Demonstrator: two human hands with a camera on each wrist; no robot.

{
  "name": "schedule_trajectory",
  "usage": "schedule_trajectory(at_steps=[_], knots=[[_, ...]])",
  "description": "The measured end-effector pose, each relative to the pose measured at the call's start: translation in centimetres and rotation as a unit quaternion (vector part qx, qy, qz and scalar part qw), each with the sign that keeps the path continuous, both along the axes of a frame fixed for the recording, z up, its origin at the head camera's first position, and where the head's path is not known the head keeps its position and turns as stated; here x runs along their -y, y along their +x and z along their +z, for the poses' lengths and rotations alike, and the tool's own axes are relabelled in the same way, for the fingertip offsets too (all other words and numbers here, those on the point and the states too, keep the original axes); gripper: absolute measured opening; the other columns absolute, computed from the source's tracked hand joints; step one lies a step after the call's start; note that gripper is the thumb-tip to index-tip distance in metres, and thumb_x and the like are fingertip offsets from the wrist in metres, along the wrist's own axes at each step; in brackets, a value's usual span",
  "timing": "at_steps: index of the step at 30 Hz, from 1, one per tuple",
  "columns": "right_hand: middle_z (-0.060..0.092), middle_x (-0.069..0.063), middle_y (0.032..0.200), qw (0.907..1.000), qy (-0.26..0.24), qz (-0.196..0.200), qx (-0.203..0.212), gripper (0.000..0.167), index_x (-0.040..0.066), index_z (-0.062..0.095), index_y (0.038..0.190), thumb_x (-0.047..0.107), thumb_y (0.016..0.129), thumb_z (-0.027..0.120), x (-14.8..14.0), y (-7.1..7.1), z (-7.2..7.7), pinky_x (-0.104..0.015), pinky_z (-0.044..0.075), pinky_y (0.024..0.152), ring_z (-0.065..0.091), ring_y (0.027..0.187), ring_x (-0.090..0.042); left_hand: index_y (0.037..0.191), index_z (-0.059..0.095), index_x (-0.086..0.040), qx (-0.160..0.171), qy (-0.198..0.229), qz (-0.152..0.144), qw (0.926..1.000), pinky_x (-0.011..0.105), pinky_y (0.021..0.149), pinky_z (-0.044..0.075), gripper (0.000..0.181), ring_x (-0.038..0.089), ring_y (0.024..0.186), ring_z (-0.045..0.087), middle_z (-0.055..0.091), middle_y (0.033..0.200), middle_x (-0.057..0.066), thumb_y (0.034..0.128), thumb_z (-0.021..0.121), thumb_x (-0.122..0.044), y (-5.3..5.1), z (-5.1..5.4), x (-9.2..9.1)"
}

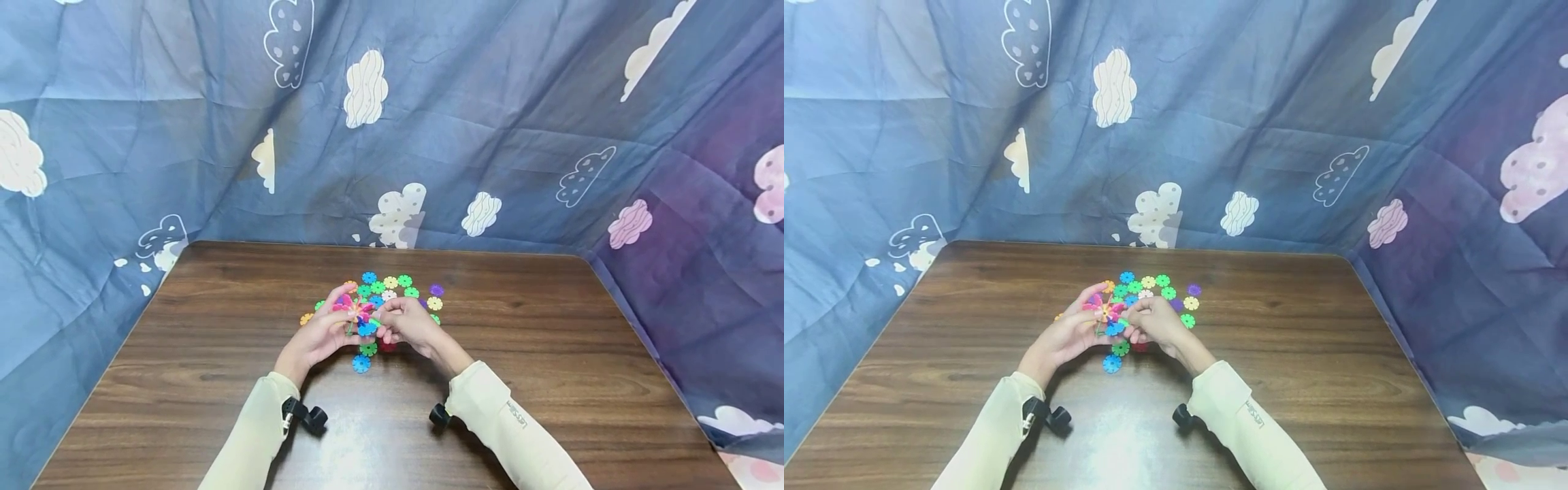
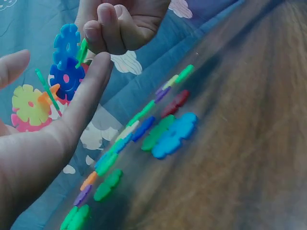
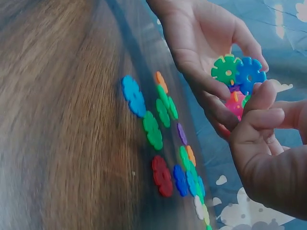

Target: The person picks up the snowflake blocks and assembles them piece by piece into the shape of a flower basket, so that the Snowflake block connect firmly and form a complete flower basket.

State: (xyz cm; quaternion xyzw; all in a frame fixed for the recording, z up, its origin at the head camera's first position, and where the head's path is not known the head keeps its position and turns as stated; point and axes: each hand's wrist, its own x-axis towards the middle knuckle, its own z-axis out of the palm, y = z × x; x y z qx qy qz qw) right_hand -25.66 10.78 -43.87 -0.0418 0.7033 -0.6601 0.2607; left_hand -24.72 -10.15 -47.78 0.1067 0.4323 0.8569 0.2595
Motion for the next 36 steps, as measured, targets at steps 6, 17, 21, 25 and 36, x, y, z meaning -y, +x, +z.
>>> schedule_trajectory(at_steps=[6,17,21,25,36], knots=[[0.068,-0.002,0.065,0.9993,-0.030,-0.017,0.016,0.010,-0.004,0.057,0.105,0.003,0.098,0.056,0.4,0.1,0.0,-0.018,0.053,0.053,0.063,0.054,-0.007,0.156,0.006,-0.026,0.049,0.010,0.025,0.9985,0.063,0.109,0.039,0.064,0.023,0.112,0.063,0.048,0.133,0.006,0.1041,0.043,-0.015,0.0,0.3,-0.4],[0.072,-0.005,0.070,0.9987,-0.044,-0.012,0.022,0.018,-0.005,0.054,0.109,0.008,0.099,0.061,1.7,0.6,0.5,-0.016,0.051,0.050,0.066,0.054,-0.008,0.143,0.028,-0.034,0.061,0.095,0.134,0.9845,0.033,0.107,0.038,0.035,0.019,0.136,0.040,0.038,0.142,-0.001,0.1087,0.033,-0.031,-0.3,0.1,-2.3],[0.072,-0.004,0.069,0.9991,-0.035,-0.016,0.020,0.020,-0.006,0.055,0.111,0.008,0.099,0.061,1.7,0.7,0.6,-0.015,0.050,0.048,0.066,0.053,-0.007,0.143,0.028,-0.032,0.073,0.104,0.143,0.9815,0.032,0.105,0.040,0.034,0.021,0.136,0.040,0.039,0.141,0.001,0.1088,0.033,-0.027,-0.4,0.2,-2.4],[0.072,-0.003,0.069,0.9999,-0.012,-0.005,0.010,0.028,-0.009,0.056,0.118,0.012,0.100,0.060,1.3,0.7,1.0,-0.016,0.051,0.049,0.065,0.053,-0.007,0.141,0.029,-0.032,0.085,0.107,0.140,0.9806,0.034,0.102,0.044,0.033,0.021,0.133,0.043,0.037,0.141,0.001,0.1085,0.033,-0.026,-0.3,0.2,-2.2],[0.071,-0.014,0.096,0.9011,0.380,-0.028,-0.208,0.025,0.003,0.067,0.108,0.020,0.091,0.073,-5.6,-2.6,-0.1,-0.033,0.050,0.067,0.063,0.080,-0.022,0.136,0.034,-0.027,0.114,0.117,0.115,0.9799,0.056,0.105,0.047,0.028,0.036,0.115,0.065,0.041,0.146,0.007,0.1087,0.036,-0.027,-0.3,0.4,-1.2]])
